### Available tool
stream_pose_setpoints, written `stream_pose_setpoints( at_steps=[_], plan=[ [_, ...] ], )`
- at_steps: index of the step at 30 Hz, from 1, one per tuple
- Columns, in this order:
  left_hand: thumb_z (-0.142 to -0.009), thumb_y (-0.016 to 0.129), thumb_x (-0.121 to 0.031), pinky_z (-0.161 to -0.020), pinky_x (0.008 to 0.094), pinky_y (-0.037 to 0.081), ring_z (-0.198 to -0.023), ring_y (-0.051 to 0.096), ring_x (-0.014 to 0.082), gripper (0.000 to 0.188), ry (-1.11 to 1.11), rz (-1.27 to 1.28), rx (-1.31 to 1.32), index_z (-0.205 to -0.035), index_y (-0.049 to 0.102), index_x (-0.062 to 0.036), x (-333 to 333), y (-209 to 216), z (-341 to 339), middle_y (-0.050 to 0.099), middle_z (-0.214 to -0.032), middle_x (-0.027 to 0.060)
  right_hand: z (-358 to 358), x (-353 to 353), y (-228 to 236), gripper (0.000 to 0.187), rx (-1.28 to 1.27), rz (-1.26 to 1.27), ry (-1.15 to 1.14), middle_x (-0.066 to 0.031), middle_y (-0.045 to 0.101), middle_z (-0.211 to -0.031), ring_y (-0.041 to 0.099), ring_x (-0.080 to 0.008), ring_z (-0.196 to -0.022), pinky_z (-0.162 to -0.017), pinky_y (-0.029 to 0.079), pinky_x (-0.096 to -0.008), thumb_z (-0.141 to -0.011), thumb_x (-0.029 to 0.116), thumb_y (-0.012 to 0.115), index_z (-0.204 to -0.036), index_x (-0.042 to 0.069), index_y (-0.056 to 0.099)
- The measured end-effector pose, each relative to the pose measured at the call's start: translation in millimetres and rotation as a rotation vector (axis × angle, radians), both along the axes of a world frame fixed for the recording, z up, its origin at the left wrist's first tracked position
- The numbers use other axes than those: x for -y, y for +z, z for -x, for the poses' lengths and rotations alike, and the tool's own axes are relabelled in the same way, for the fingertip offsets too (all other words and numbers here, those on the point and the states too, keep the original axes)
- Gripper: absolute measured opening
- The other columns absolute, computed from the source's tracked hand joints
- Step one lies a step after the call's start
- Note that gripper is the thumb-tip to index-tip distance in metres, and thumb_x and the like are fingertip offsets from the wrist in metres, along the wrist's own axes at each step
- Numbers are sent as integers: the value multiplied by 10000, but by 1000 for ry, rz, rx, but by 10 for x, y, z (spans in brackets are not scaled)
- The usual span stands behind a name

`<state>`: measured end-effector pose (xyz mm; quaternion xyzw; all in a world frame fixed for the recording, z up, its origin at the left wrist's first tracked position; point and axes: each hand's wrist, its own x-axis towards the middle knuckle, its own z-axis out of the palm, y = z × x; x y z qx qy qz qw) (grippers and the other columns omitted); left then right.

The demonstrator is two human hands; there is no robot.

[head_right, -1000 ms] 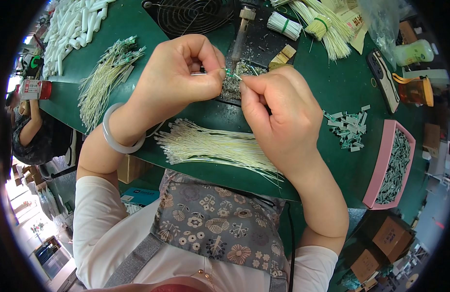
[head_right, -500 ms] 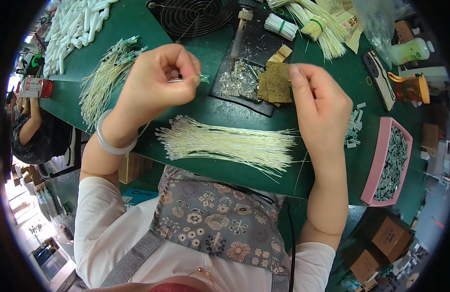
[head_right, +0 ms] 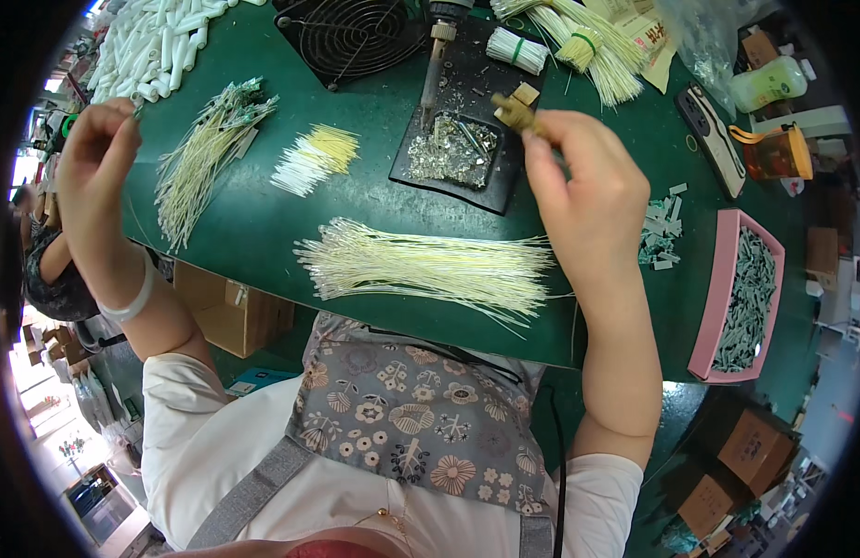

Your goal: Soldering thin white wires onto small green circuit boards at an assembly station.

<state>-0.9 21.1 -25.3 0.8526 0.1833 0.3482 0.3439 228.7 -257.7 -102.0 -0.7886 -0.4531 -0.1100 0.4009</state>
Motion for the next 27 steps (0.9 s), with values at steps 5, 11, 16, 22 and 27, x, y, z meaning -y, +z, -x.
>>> stream_pose_setpoints(
  at_steps=[5,11,16,22,27],
  plan=[
    [-775,619,-103,-616,254,449,-643,569,152,98,276,-458,-259,-811,579,-21,-243,-568,-206,599,-732,85,94,-211,1,170,-1071,-296,173,74,427,-602,297,17,-476,-409,208,-170,-884,193,585,-893,26,556],
    [-760,664,-122,-708,321,473,-816,601,249,142,282,-638,-220,-852,609,-28,-185,-728,-165,617,-900,100,115,-266,-58,142,-1436,-357,462,68,378,-602,265,3,-437,-389,189,-177,-902,159,550,-935,39,483],
    [-739,692,-139,-743,343,467,-873,593,270,179,321,-719,-128,-875,624,-44,-42,-620,-184,619,-964,89,132,-203,-44,135,-1376,-345,423,61,387,-613,275,0,-442,-389,194,-179,-898,151,555,-911,30,497],
    [-721,702,-138,-738,326,427,-879,578,231,168,313,-780,-148,-862,634,-77,161,-614,-170,608,-987,57,250,-160,-33,79,-99,-264,173,-68,632,-868,593,-146,-703,-562,485,-245,-780,54,654,-834,15,613],
    [-704,706,-124,-752,321,406,-870,572,222,176,239,-755,-124,-859,632,-85,407,-571,-224,604,-987,45,263,-292,-120,201,563,-142,280,-70,631,-1011,569,-144,-605,-507,463,-235,-665,48,611,-860,11,646]
  ],
)
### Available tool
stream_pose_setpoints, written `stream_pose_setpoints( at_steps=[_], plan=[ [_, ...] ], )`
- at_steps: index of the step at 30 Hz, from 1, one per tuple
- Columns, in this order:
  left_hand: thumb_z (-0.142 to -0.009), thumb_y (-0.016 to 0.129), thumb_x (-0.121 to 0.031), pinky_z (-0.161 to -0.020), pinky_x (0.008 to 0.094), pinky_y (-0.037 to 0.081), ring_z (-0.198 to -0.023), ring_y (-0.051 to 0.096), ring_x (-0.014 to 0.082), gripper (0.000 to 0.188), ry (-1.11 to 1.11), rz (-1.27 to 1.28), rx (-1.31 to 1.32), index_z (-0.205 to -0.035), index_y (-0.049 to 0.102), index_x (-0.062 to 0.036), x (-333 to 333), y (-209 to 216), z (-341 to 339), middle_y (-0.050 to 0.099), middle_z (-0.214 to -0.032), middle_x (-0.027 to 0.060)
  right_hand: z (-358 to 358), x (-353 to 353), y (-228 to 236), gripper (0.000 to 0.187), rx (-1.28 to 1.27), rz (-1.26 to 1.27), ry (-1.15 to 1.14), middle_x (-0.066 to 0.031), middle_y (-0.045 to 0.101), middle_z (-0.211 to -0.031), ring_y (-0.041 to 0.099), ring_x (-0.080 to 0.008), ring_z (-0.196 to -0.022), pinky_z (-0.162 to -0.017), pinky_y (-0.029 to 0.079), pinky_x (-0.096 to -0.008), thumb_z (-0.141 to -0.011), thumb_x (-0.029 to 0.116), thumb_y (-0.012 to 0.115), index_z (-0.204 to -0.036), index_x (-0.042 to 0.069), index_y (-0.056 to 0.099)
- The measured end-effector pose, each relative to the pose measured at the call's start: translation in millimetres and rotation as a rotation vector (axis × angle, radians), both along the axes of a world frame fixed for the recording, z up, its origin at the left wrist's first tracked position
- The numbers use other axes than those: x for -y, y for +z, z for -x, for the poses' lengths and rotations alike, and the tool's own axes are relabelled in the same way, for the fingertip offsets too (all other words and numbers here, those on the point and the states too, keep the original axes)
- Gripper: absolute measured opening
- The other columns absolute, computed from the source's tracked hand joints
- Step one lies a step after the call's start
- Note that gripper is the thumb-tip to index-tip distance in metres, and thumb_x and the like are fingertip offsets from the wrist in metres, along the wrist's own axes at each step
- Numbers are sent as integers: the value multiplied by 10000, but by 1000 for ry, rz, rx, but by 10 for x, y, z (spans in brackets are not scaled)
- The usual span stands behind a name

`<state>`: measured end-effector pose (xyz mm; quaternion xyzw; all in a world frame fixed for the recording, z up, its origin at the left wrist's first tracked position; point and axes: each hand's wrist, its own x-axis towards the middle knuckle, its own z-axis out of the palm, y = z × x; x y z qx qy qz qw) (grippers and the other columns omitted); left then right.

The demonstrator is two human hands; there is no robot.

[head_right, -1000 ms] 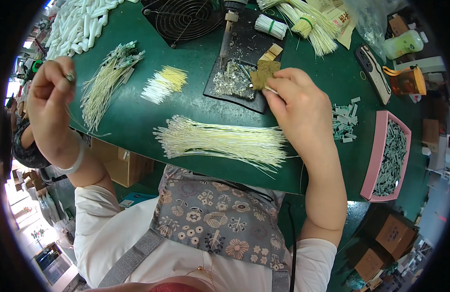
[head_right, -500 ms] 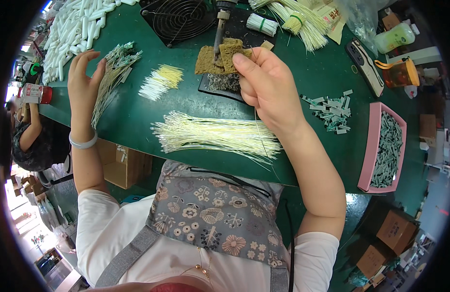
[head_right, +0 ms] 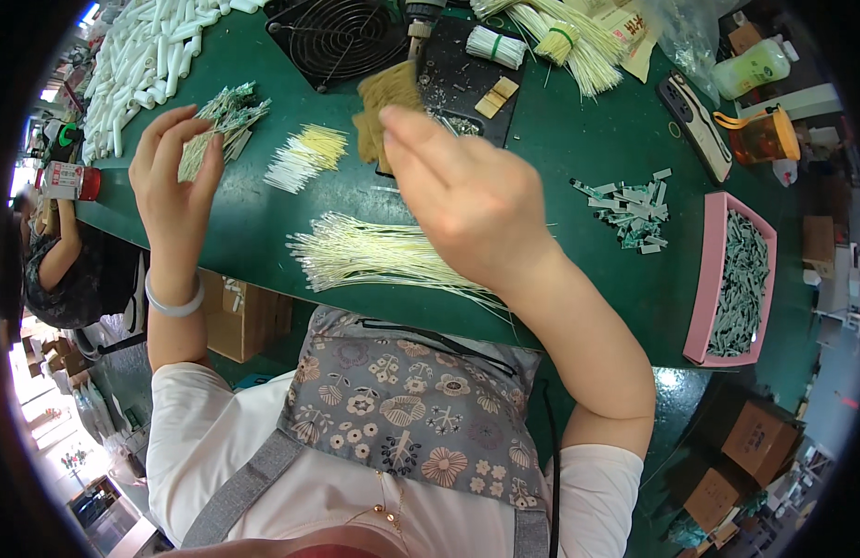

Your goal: Soldering thin white wires onto small green circuit boards at an assembly station.

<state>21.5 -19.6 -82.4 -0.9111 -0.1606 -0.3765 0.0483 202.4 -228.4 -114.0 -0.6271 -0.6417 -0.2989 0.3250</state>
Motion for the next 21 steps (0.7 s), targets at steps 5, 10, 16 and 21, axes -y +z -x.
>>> stream_pose_setpoints(
  at_steps=[5,10,16,21],
  plan=[
    [-658,714,-57,-758,316,404,-865,565,233,215,-112,82,64,-852,624,-78,298,81,38,602,-968,66,82,171,-15,157,49,200,-25,-59,631,-1004,551,-127,-567,-482,447,-229,-664,67,595,-808,17,636],
    [-643,703,-32,-711,330,421,-823,555,253,214,-181,168,-15,-836,613,-58,442,88,134,584,-899,79,-28,264,55,97,-413,122,-135,-106,646,-826,638,-236,-706,-593,514,-306,-691,18,645,-787,23,629],
    [-664,695,-39,-650,344,436,-774,552,283,189,-388,395,-179,-830,605,-45,498,18,55,564,-832,97,-172,59,87,194,-1658,-19,217,64,392,-584,298,-2,-458,-407,213,-184,-872,195,602,-890,17,527],
    [-683,692,-47,-643,346,419,-751,544,261,154,-507,550,-258,-805,598,-58,596,-151,63,556,-791,75,-177,27,47,64,-1845,-62,263,75,343,-631,227,-11,-444,-380,161,-180,-907,122,531,-920,94,475]
  ],
)
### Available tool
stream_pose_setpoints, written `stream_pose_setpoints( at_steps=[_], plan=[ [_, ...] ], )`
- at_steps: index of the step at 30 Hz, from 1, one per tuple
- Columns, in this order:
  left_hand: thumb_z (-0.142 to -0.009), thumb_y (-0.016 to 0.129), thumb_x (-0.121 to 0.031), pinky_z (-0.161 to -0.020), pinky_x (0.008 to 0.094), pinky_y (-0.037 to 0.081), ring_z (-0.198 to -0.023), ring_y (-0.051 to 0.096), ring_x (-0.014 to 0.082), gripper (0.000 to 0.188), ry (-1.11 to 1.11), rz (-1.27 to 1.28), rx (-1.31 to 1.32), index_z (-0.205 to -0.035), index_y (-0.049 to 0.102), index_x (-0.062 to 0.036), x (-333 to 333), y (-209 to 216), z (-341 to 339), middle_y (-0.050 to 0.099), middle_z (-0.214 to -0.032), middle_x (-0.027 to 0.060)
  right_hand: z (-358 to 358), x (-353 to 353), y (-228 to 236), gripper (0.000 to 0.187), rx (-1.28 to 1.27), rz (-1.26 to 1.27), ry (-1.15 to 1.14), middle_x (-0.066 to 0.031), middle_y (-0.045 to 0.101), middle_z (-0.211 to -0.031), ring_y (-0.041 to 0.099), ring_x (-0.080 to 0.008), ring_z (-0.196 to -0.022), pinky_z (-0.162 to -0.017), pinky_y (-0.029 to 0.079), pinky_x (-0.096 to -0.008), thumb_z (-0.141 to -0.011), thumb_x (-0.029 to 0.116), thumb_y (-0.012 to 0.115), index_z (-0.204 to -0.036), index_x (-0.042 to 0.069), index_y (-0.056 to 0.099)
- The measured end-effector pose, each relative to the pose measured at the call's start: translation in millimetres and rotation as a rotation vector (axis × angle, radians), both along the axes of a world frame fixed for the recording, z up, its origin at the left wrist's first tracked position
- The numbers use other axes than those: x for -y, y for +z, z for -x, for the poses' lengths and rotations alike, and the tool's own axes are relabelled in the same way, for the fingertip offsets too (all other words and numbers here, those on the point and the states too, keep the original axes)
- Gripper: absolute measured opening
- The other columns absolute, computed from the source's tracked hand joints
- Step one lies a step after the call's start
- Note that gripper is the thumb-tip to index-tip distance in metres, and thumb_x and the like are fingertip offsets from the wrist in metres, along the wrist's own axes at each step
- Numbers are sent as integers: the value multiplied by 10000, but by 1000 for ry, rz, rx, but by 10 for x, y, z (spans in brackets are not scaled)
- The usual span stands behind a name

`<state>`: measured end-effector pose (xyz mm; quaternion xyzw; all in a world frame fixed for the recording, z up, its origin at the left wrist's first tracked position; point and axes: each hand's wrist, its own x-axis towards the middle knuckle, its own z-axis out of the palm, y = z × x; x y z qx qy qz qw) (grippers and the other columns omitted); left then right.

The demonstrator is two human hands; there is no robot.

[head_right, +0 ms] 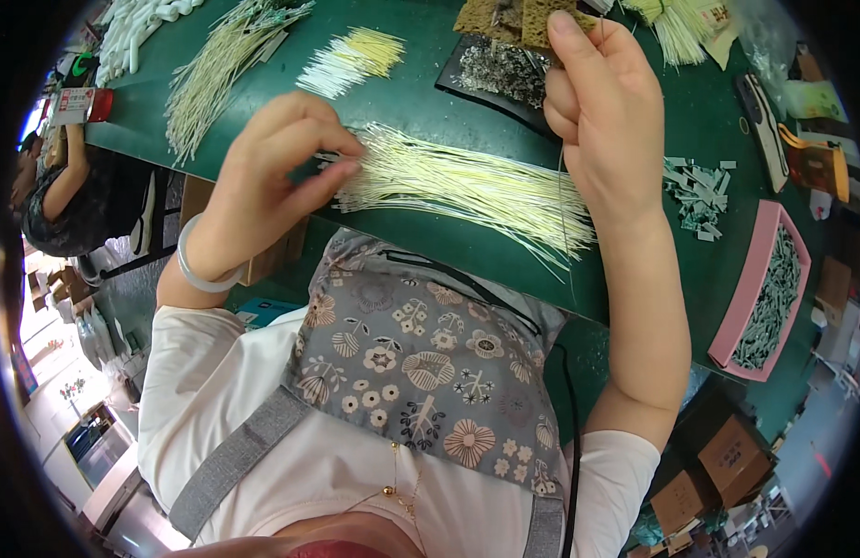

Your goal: Soldering thin white wires onto small green circuit boards at an assembly station.

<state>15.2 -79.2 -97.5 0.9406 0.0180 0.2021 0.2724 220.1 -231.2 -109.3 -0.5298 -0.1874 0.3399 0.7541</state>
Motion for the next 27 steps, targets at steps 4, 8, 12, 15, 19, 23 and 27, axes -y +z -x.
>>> stream_pose_setpoints(
  at_steps=[4,8,12,15,19,23,27],
  plan=[
    [-685,692,-5,-687,311,419,-807,536,234,179,-78,48,-150,-836,607,-46,79,-29,31,543,-837,62,42,30,-3,73,24,23,12,74,344,-629,229,-11,-443,-379,162,-180,-908,126,531,-927,88,472],
    [-679,696,-49,-682,325,387,-783,527,221,165,-93,-49,-88,-815,608,-79,149,-94,-14,540,-821,23,65,72,-5,76,33,27,30,72,345,-619,227,-10,-439,-379,162,-180,-909,131,531,-920,77,478],
    [-681,681,-74,-694,316,360,-767,514,194,142,-64,-114,-86,-794,604,-109,174,-110,-17,519,-808,-2,105,58,7,83,51,26,11,70,348,-613,227,-7,-436,-379,164,-178,-910,134,530,-921,66,483],
    [-686,673,-81,-700,309,352,-756,504,180,135,-51,-193,-87,-790,598,-123,199,-101,-30,506,-799,-11,82,80,-11,91,63,17,35,70,350,-615,228,-5,-436,-380,167,-176,-910,134,531,-928,58,485],
    [-685,672,-90,-698,308,349,-746,498,173,135,-62,-278,-73,-785,589,-130,195,-104,-37,500,-796,-19,92,81,7,101,92,19,52,70,362,-616,240,-1,-436,-380,171,-177,-906,133,538,-942,52,487],
    [-695,663,-83,-679,310,341,-741,509,179,127,-47,-165,-48,-776,574,-123,169,-94,-59,506,-774,-12,105,132,90,133,288,122,88,71,421,-633,306,11,-485,-414,213,-170,-881,144,584,-904,29,520],
    [-715,648,-75,-640,312,339,-711,526,188,115,-34,2,-54,-783,566,-118,104,-85,-42,523,-730,3,16,221,102,149,726,168,-92,-2,595,-763,549,-66,-684,-616,431,-187,-839,131,633,-897,0,593]
  ],
)
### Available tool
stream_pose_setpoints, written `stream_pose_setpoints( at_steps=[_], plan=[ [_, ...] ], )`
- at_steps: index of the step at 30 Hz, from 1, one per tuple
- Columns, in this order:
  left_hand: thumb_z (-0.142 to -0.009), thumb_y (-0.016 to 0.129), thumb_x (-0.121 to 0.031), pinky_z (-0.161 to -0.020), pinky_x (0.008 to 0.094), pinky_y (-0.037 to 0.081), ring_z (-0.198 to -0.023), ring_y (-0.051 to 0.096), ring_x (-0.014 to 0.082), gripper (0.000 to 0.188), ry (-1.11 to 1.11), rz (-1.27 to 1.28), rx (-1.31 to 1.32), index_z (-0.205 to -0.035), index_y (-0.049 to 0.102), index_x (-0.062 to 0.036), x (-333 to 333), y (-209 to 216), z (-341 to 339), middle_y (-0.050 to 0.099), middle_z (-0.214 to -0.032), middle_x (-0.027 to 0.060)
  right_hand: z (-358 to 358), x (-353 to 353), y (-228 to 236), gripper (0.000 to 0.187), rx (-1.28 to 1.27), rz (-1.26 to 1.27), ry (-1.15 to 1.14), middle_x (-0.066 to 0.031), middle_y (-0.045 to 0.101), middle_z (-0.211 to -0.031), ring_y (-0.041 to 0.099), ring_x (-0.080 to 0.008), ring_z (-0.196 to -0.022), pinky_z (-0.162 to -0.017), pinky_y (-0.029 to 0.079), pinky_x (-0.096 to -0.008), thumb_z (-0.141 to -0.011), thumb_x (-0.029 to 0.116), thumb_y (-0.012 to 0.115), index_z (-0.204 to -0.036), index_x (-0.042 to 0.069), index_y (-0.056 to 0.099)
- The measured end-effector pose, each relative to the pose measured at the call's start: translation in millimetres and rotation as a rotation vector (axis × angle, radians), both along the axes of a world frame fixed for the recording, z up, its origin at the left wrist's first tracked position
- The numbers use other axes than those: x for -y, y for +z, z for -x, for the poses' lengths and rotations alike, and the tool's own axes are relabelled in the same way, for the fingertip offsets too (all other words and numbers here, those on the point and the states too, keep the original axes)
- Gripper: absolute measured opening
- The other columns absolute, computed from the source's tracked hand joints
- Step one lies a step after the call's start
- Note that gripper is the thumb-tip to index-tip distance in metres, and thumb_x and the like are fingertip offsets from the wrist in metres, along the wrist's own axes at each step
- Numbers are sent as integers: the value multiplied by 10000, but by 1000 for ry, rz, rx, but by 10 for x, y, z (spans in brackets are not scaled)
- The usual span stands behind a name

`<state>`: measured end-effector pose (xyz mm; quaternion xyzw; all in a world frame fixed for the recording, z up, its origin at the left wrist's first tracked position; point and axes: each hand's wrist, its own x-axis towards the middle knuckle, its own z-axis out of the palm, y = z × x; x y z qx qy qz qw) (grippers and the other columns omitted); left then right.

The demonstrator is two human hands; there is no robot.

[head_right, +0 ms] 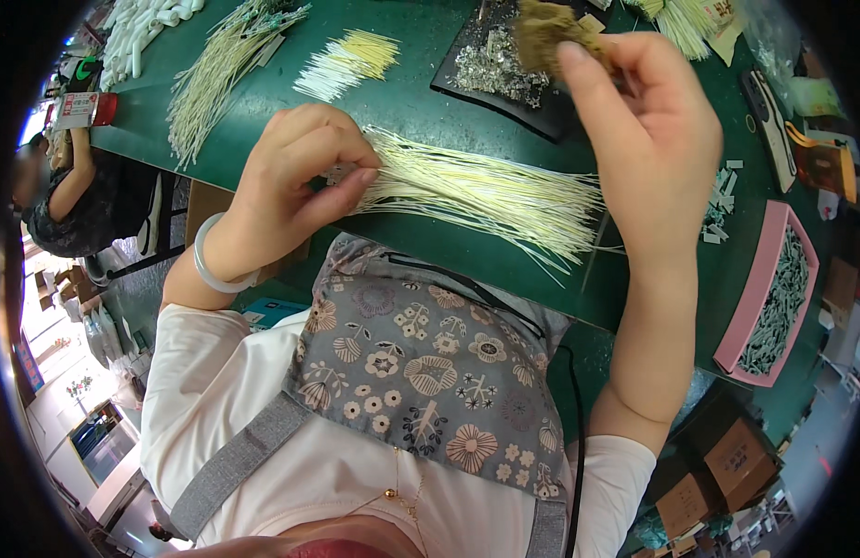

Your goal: Soldering thin white wires onto small green circuit boards at an assembly station.

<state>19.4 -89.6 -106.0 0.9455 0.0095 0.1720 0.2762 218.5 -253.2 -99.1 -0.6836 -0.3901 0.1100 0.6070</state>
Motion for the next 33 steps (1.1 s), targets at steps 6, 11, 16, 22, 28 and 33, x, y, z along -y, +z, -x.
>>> stream_pose_setpoints(
  at_steps=[6,11,16,22,28,33],
  plan=[
    [-742,647,-82,-651,305,357,-701,548,197,116,-7,-20,7,-826,572,-110,-28,-24,-17,560,-734,2,86,92,81,145,831,408,-232,-96,636,-892,622,-260,-769,-675,501,-329,-748,96,666,-875,33,636],
    [-762,646,-87,-676,301,374,-722,571,185,169,41,64,10,-911,567,-104,18,-2,5,581,-739,3,466,-4,-32,178,621,148,251,-79,620,-836,624,-221,-699,-593,514,-303,-720,83,681,-888,44,638],
    [-735,674,-43,-694,294,387,-710,575,178,229,21,115,-6,-935,565,-69,30,62,-36,591,-758,15,533,-112,-159,203,598,99,328,-71,609,-830,624,-217,-675,-545,508,-295,-716,70,668,-913,51,628],
    [-730,690,-56,-581,286,446,-625,615,192,202,-30,233,57,-865,540,-59,-7,75,-183,589,-667,36,471,-196,-219,156,772,11,333,-47,532,-705,578,-187,-562,-464,459,-282,-687,88,614,-839,54,606],
    [-726,678,-77,-653,348,382,-689,545,254,171,-1,85,5,-848,558,-78,47,89,-54,568,-734,58,553,-119,-91,217,747,154,371,-54,580,-753,588,-204,-595,-506,480,-298,-638,43,659,-849,63,611],
    [-719,671,-85,-674,359,371,-724,554,251,146,-26,45,25,-847,601,-95,67,-16,-79,585,-753,55,476,37,-52,108,591,126,235,-93,639,-803,639,-225,-716,-621,528,-293,-687,19,649,-793,41,646]
  ],
)
